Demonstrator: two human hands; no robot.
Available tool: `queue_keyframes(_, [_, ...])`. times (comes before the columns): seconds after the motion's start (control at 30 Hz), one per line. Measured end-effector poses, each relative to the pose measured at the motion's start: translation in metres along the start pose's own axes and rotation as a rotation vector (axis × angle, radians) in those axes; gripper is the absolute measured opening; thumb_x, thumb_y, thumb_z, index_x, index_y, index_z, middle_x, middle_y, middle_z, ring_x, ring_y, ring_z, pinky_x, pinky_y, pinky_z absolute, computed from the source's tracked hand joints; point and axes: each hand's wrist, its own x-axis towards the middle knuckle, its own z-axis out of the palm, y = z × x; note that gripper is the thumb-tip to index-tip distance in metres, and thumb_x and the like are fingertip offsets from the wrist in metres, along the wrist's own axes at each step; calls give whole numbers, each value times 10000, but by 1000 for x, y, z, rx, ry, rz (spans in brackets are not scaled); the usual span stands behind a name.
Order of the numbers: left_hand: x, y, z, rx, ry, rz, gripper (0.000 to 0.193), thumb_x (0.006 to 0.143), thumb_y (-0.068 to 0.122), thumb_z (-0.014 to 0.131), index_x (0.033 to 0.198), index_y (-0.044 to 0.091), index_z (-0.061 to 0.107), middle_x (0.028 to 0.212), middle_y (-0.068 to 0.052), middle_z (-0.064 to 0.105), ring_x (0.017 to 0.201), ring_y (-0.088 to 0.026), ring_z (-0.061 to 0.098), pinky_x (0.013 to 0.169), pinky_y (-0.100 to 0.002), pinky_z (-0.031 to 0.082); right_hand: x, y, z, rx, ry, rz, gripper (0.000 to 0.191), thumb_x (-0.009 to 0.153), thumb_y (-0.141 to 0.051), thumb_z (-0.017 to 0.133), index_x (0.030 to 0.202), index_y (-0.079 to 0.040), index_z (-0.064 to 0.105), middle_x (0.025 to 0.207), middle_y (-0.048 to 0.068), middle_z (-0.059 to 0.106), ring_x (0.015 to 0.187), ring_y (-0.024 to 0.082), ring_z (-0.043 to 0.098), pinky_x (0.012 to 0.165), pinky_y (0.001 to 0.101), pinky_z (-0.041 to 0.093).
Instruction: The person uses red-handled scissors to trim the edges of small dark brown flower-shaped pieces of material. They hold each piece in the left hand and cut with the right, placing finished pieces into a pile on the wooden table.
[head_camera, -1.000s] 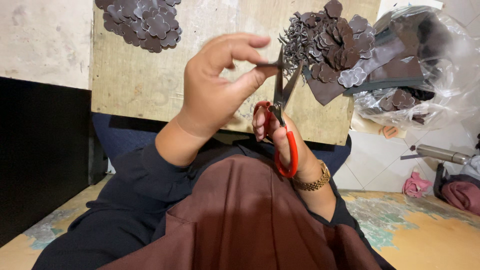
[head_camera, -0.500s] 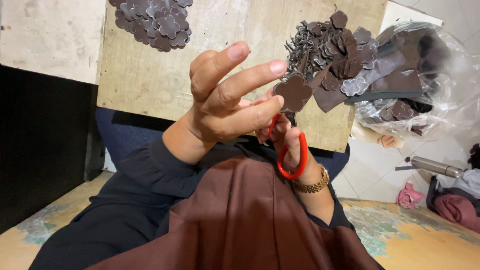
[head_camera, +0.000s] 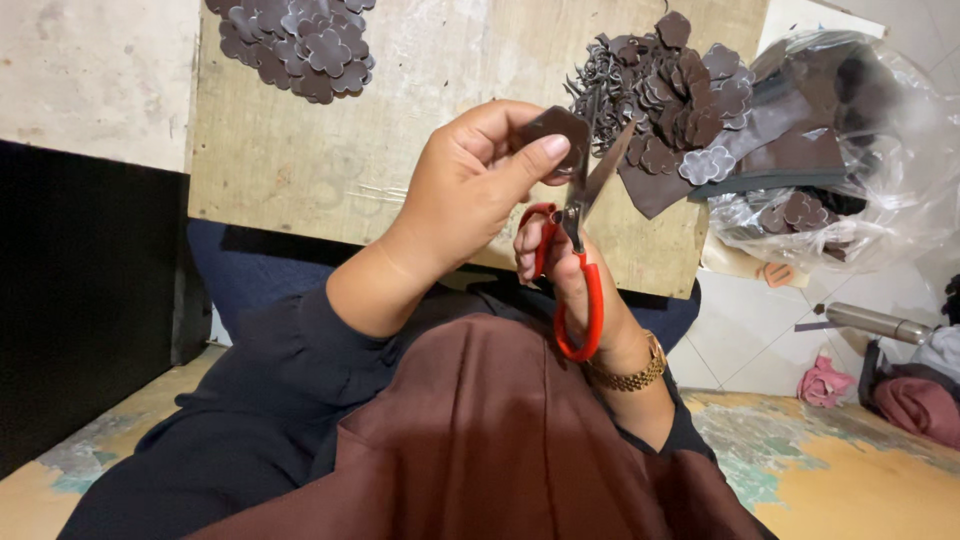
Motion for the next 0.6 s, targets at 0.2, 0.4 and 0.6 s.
queue_keyframes(0.2, [8, -6, -6, 52, 127, 36, 187, 1057, 117, 687, 1184, -19, 700, 1044, -41, 741, 942, -79, 664, 868, -233, 562, 5, -1, -8, -35, 30, 8, 789, 1003, -679, 557, 1403, -10, 435, 1162, 33, 482, 992, 120, 480, 900, 274, 452])
queue_keyframes(0.4, [0, -31, -6, 201, 238, 303, 115, 1070, 71, 738, 1152, 10, 686, 1051, -29, 730, 912, -47, 668, 831, -195, 552, -2, 31, -21, -24, -28, 62, 710, 1024, -638, 543, 1349, -12, 458, 1102, 31, 506, 960, 119, 485, 876, 278, 460])
queue_keyframes(0.6, [1, -27, 0, 242, 134, 152, 108, 1014, 32, 756, 1094, 12, 687, 981, -32, 724, 844, -45, 645, 748, -202, 539, 1, 21, -16, 65, -14, 84, 598, 1060, -623, 484, 1205, -44, 520, 1044, 20, 522, 939, 112, 506, 876, 284, 466])
